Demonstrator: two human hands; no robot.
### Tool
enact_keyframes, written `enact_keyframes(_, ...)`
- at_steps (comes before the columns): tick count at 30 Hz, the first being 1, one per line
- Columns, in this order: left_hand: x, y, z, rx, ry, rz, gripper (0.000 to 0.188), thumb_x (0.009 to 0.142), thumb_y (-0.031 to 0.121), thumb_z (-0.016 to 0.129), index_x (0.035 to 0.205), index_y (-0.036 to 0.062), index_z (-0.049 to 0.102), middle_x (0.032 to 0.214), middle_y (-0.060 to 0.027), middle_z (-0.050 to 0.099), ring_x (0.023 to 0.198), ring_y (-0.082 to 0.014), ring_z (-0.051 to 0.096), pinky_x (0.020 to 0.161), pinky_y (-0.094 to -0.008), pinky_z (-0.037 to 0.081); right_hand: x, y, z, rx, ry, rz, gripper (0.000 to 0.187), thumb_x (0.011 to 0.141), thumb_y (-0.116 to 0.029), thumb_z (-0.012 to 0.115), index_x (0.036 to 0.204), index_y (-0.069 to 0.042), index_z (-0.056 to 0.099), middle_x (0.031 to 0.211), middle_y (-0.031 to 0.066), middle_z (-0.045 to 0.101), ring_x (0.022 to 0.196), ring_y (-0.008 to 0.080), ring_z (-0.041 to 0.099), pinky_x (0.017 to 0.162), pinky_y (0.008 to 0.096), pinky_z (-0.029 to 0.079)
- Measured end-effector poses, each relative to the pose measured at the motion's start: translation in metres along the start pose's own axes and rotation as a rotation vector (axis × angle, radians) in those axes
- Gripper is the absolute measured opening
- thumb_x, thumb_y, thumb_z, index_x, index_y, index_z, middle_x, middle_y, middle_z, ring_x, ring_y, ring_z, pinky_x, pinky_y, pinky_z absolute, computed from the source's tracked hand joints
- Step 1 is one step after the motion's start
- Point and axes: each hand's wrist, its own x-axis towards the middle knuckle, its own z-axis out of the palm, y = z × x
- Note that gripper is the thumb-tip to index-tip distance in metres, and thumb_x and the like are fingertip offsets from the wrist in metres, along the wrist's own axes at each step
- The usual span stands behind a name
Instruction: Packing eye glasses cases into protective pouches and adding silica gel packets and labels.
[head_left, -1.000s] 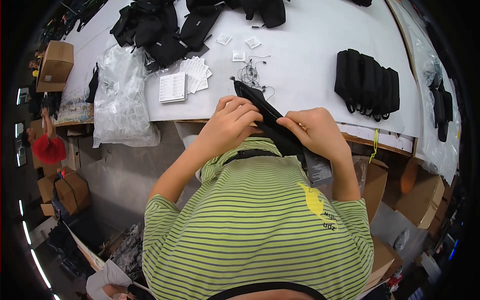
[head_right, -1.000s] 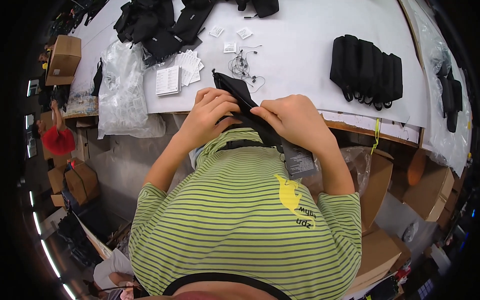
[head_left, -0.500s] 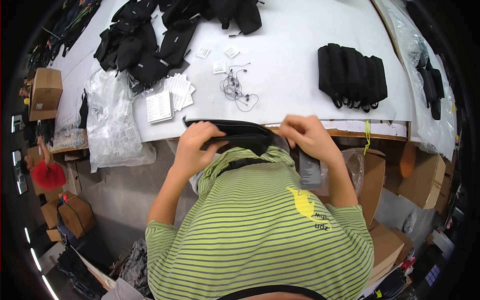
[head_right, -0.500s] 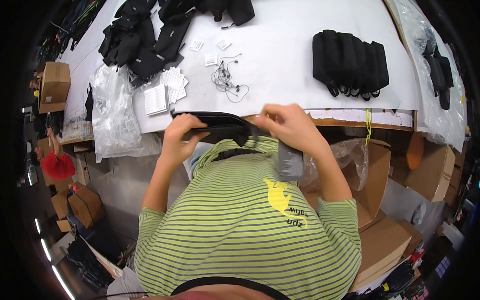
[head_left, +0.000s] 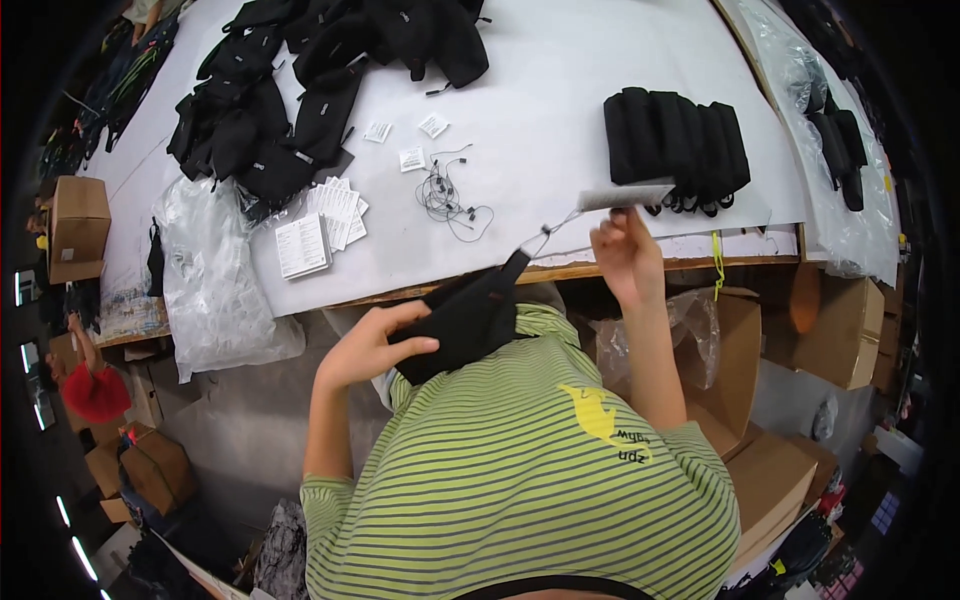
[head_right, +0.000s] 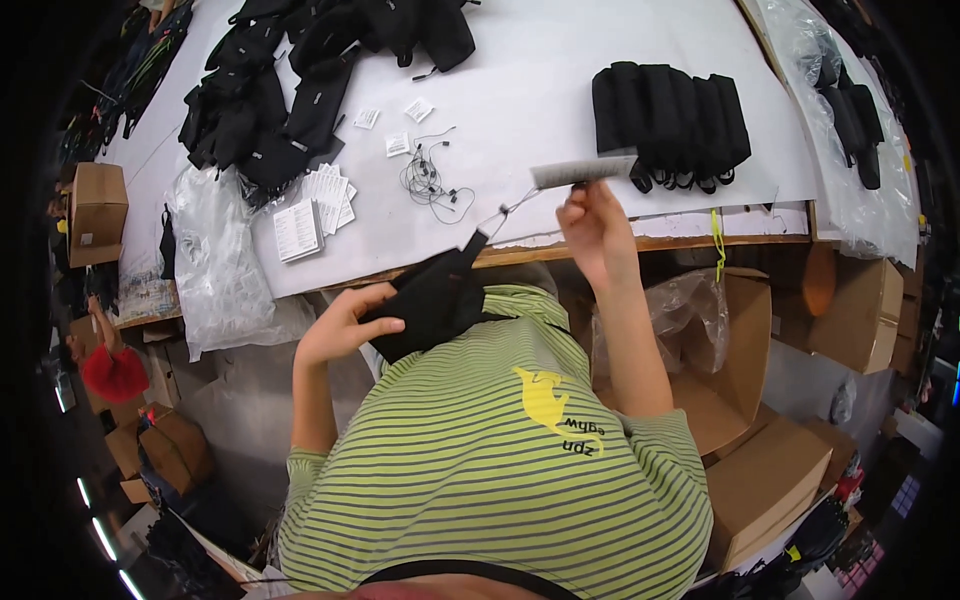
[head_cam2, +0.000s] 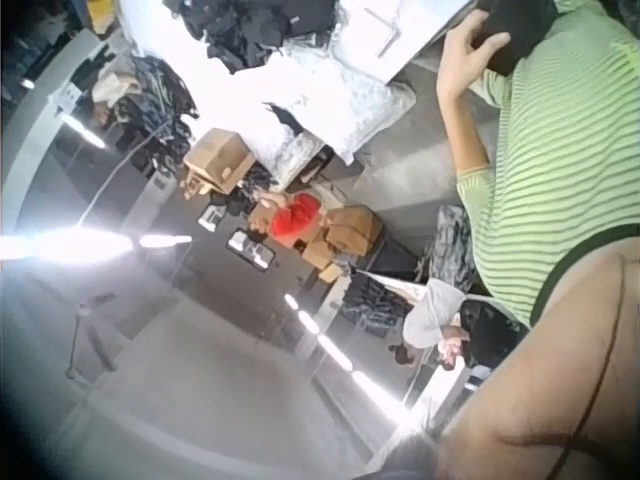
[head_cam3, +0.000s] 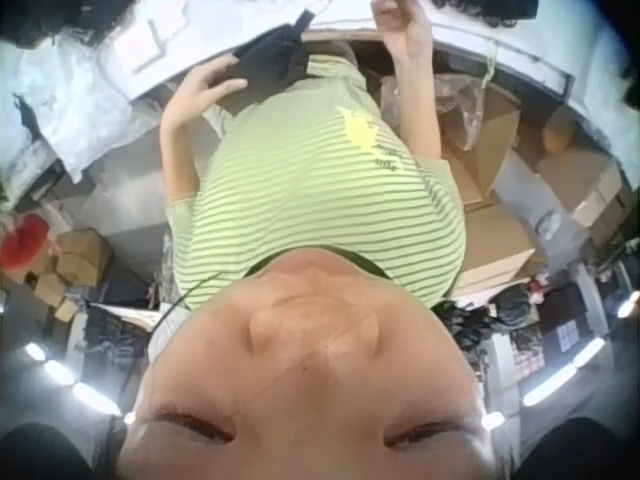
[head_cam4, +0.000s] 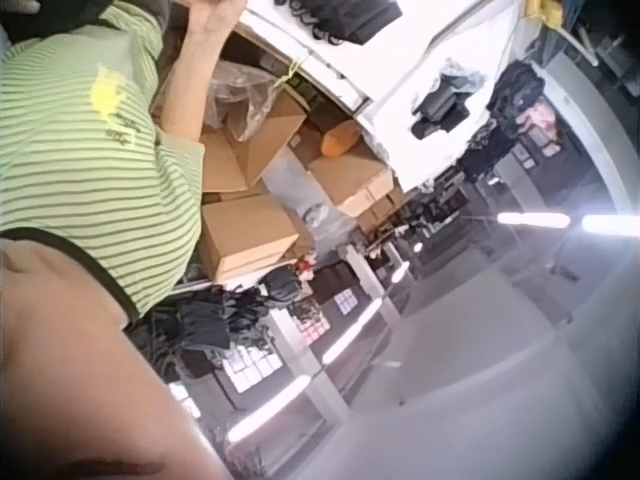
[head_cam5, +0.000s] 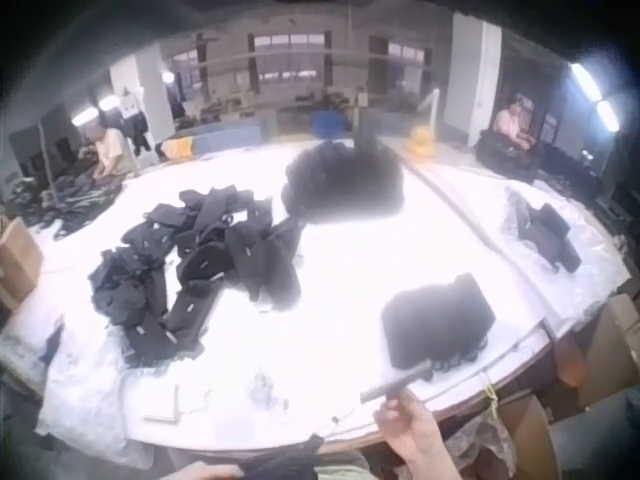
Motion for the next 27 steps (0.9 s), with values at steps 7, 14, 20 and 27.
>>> enact_keyframes(7,0.002,0.026,0.006,0.189,-0.156,0.064,0.033,0.084,0.030,0.065,0.095,0.0016,0.053,0.051,-0.0084,0.040,0.044,-0.0152,0.032,0.044,-0.0300,0.027,0.018,0.051,0.048,0.080,0.375,0.233,0.022,0.089,-0.027,0.058,0.080,-0.007,0.056,0.057,-0.0013,0.043,0.052,0.0108,0.038,0.057,0.0252,0.036)
enact_keyframes(14,0.002,0.033,0.017,0.132,-0.209,0.073,0.032,0.085,0.030,0.064,0.094,0.0016,0.052,0.054,-0.0099,0.044,0.047,-0.0160,0.034,0.045,-0.0294,0.029,0.006,0.070,0.020,0.070,0.056,0.343,0.029,0.094,-0.030,0.042,0.083,-0.006,0.055,0.047,-0.0007,0.027,0.042,0.0088,0.024,0.042,0.0237,0.024)
enact_keyframes(20,0.001,0.028,0.018,0.146,-0.198,0.102,0.032,0.085,0.030,0.064,0.092,0.0016,0.051,0.055,-0.0102,0.046,0.047,-0.0165,0.034,0.045,-0.0294,0.030,-0.002,0.074,0.026,0.045,0.237,0.381,0.032,0.094,-0.032,0.042,0.082,-0.006,0.055,0.044,-0.0016,0.024,0.037,0.0092,0.021,0.042,0.0238,0.024)
enact_keyframes(27,0.001,0.033,0.016,0.150,-0.185,0.065,0.032,0.084,0.030,0.065,0.093,0.0018,0.053,0.056,-0.0103,0.047,0.046,-0.0158,0.035,0.045,-0.0285,0.030,-0.005,0.070,0.035,-0.075,0.298,0.321,0.033,0.095,-0.036,0.042,0.086,-0.008,0.058,0.043,-0.0031,0.022,0.034,0.0085,0.022,0.043,0.0246,0.030)
